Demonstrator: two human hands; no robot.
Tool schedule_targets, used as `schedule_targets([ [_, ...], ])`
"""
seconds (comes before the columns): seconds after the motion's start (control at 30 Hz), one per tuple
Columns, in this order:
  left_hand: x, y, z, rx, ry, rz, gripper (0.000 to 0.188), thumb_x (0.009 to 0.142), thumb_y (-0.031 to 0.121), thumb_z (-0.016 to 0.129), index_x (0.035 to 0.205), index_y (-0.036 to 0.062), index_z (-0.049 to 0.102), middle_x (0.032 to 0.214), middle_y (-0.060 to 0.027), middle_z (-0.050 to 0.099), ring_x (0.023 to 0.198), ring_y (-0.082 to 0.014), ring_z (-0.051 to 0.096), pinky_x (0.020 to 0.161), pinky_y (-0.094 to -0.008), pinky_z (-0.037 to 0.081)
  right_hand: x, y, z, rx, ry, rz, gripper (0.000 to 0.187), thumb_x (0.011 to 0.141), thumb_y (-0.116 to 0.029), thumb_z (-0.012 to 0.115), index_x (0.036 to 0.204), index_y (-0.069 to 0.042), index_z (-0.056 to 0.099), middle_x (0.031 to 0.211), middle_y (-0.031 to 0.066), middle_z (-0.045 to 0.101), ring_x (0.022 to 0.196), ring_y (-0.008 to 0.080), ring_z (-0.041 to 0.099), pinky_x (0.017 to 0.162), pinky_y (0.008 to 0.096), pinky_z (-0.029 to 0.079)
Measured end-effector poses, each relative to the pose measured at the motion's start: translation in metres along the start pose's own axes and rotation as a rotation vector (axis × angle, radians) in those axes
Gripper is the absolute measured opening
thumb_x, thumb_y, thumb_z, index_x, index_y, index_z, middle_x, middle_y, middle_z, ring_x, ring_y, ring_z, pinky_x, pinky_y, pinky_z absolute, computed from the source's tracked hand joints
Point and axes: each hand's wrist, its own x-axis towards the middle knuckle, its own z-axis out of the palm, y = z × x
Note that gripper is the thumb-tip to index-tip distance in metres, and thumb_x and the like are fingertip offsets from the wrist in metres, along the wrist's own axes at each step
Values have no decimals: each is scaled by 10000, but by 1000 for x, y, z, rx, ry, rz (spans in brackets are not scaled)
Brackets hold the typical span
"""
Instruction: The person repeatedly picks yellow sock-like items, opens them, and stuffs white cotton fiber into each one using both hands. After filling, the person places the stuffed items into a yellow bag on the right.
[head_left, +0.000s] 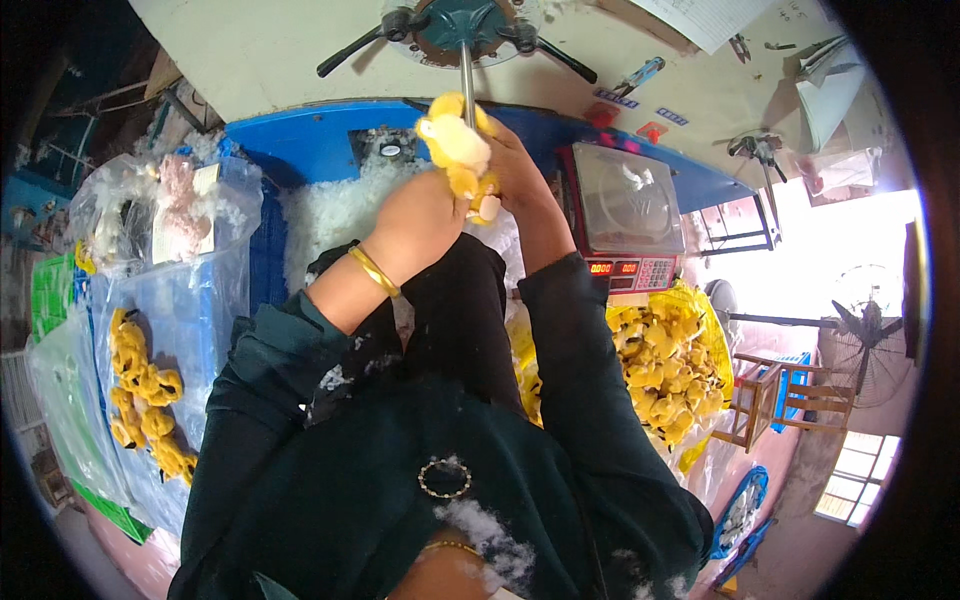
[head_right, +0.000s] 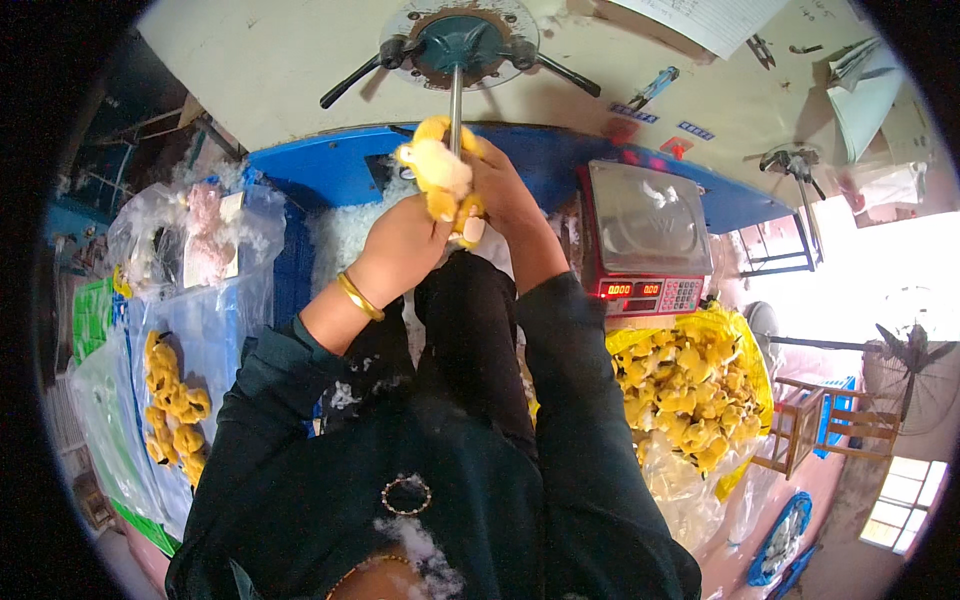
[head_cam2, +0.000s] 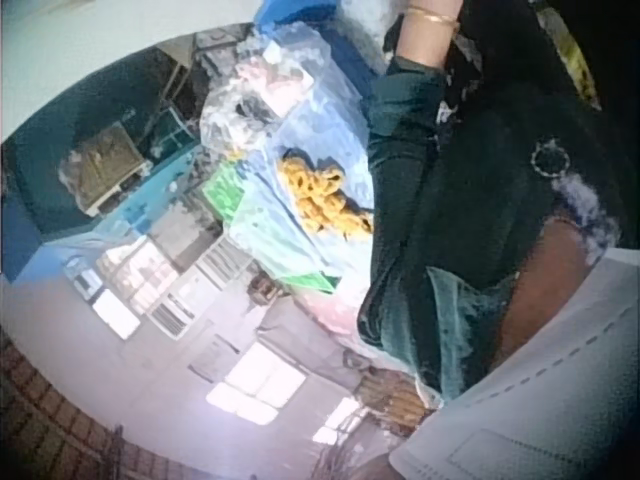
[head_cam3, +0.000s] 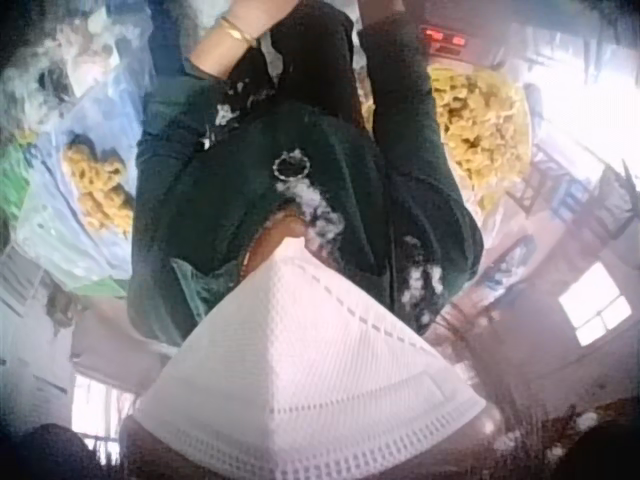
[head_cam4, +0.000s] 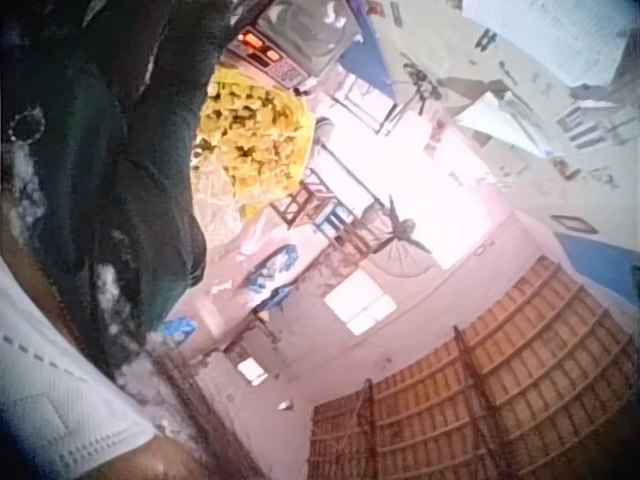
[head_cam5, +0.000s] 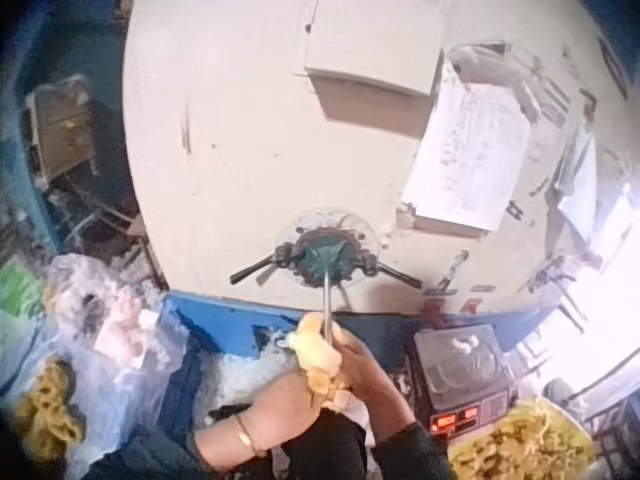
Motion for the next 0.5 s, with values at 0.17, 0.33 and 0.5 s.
schedule_targets([
  [0.17, 42, 1, 5, 350, 134, 41, 160, 768, 125, 607, 881, 12, 606, 867, -181, 624, 778, -346, 643, 656, -423, 522, 63, -1, -21, -137, 70, -104, 364, 997, -317, 361, 1089, -42, 580, 924, 56, 646, 821, 142, 636, 736, 287, 519],
  [0.33, 29, -17, 7, 273, 2, 47, 174, 797, 123, 605, 913, -7, 600, 858, -173, 631, 742, -319, 645, 627, -411, 520, 32, 0, 0, -154, 116, -110, 273, 965, -213, 460, 1101, -22, 599, 964, 49, 651, 831, 126, 624, 744, 279, 511],
  [0.5, -18, 12, -14, -938, -234, -268, 273, 891, 103, 606, 1124, -3, 511, 903, -77, 615, 683, -147, 628, 584, -269, 568, -10, -27, 22, -296, 187, 22, 266, 935, -168, 519, 1128, -16, 621, 986, 75, 675, 884, 133, 638, 752, 277, 512],
])
